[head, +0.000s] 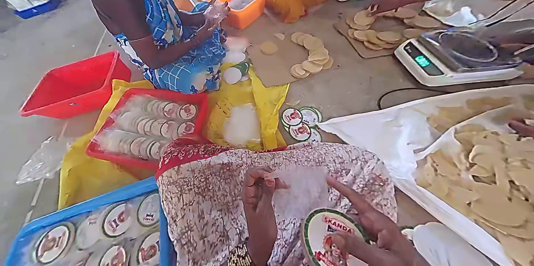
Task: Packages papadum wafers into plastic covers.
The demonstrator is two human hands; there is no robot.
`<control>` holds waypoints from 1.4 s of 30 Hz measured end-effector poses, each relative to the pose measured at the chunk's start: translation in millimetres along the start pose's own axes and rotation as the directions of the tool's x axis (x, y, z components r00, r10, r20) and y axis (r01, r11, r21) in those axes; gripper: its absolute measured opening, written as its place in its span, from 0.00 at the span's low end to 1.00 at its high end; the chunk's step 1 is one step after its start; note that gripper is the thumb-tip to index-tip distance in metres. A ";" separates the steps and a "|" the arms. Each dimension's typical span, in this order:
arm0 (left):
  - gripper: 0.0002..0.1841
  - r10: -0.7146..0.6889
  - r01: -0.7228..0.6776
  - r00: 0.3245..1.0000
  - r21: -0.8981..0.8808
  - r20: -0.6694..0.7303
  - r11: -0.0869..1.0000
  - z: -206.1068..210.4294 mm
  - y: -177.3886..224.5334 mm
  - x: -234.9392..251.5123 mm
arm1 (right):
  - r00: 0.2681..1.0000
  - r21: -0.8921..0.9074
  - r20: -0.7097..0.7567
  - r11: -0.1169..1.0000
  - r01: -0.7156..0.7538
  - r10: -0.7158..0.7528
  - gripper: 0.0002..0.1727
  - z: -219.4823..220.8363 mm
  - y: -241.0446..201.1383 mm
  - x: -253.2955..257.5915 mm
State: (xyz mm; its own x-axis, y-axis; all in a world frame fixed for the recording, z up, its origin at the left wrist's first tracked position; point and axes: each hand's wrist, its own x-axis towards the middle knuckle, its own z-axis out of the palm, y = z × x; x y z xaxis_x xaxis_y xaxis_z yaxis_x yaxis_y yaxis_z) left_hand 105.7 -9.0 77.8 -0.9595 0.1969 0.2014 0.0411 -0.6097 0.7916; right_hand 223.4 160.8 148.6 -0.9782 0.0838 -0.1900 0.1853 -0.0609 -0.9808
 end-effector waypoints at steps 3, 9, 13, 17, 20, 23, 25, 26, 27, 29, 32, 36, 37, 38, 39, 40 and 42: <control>0.08 -0.048 0.048 0.999 -0.058 0.007 0.997 6.2 -3.1 -7.6 | 0.996 0.107 -0.084 0.994 0.024 -0.015 0.24 9.4 12.6 1.7; 0.20 0.128 -0.186 0.979 0.449 0.155 0.874 -2.1 1.8 -0.4 | 0.962 -0.412 -0.226 0.910 0.050 -0.155 0.16 -0.1 13.9 3.2; 0.11 0.248 -0.509 0.853 0.623 0.460 0.594 2.5 20.5 13.6 | 0.957 -0.680 -0.105 0.721 0.130 -0.272 0.19 -2.3 7.1 3.8; 0.06 0.236 -0.589 0.777 0.542 0.583 0.600 6.5 27.4 22.0 | 0.958 -0.715 -0.065 0.683 0.150 -0.279 0.18 2.5 1.9 2.1; 0.09 0.163 -0.602 0.729 0.511 0.664 0.614 6.1 32.2 26.5 | 0.959 -0.696 -0.079 0.704 0.141 -0.271 0.17 0.2 0.6 -0.1; 0.22 -0.040 -0.636 0.617 0.528 0.786 0.562 -1.2 40.7 34.7 | 0.957 -0.684 -0.086 0.715 0.145 -0.276 0.15 -6.7 -2.7 -2.2; 0.18 -0.099 -0.659 0.568 0.524 0.817 0.539 -8.1 40.2 37.6 | 0.958 -0.688 -0.053 0.706 0.170 -0.282 0.14 -11.1 -4.6 -3.4; 0.13 -0.109 -0.655 0.561 0.520 0.821 0.549 -11.6 39.8 39.1 | 0.958 -0.691 -0.026 0.698 0.189 -0.286 0.14 -12.0 -5.1 -3.4; 0.09 -0.111 -0.640 0.563 0.517 0.819 0.568 -14.4 40.3 40.8 | 0.957 -0.695 -0.004 0.689 0.206 -0.289 0.13 -11.7 -4.5 -3.2; 0.09 -0.093 -0.613 0.593 0.524 0.800 0.592 -18.5 43.9 44.5 | 0.954 -0.696 0.018 0.681 0.227 -0.299 0.13 -10.2 -4.6 -2.1; 0.10 -0.006 -0.633 0.639 0.530 0.769 0.564 -22.6 50.2 48.3 | 0.945 -0.695 0.013 0.677 0.243 -0.326 0.12 -11.2 -6.5 0.3; 0.12 0.021 -0.671 0.650 0.561 0.760 0.485 -26.6 57.7 50.7 | 0.942 -0.684 0.035 0.680 0.265 -0.333 0.11 -11.8 -5.9 2.2; 0.12 0.027 -0.679 0.651 0.565 0.759 0.468 -27.6 59.0 51.8 | 0.944 -0.696 0.041 0.669 0.262 -0.327 0.12 -12.8 -4.5 2.8; 0.12 0.027 -0.682 0.652 0.570 0.758 0.459 -28.4 60.6 53.0 | 0.948 -0.710 0.040 0.658 0.249 -0.315 0.13 -14.4 -3.8 2.9; 0.12 0.022 -0.690 0.647 0.573 0.762 0.442 -28.5 62.5 54.3 | 0.957 -0.719 0.034 0.657 0.224 -0.289 0.16 -17.1 -5.4 2.2; 0.12 0.011 -0.707 0.635 0.574 0.773 0.414 -28.0 64.4 55.2 | 0.964 -0.710 0.023 0.675 0.202 -0.264 0.23 -19.7 -9.2 0.8; 0.11 -0.047 -0.763 0.583 0.567 0.811 0.310 -24.9 68.1 57.1 | 0.973 -0.678 0.051 0.708 0.198 -0.223 0.37 -24.3 -26.6 -3.6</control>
State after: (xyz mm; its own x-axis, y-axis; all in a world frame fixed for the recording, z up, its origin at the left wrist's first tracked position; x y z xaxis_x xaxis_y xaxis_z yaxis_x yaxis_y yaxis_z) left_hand 46.8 -58.3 128.9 -0.3353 0.7661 0.5483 0.9032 0.0959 0.4184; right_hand 224.3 186.3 174.3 -0.9984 0.0443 0.0363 0.0010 0.6475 -0.7620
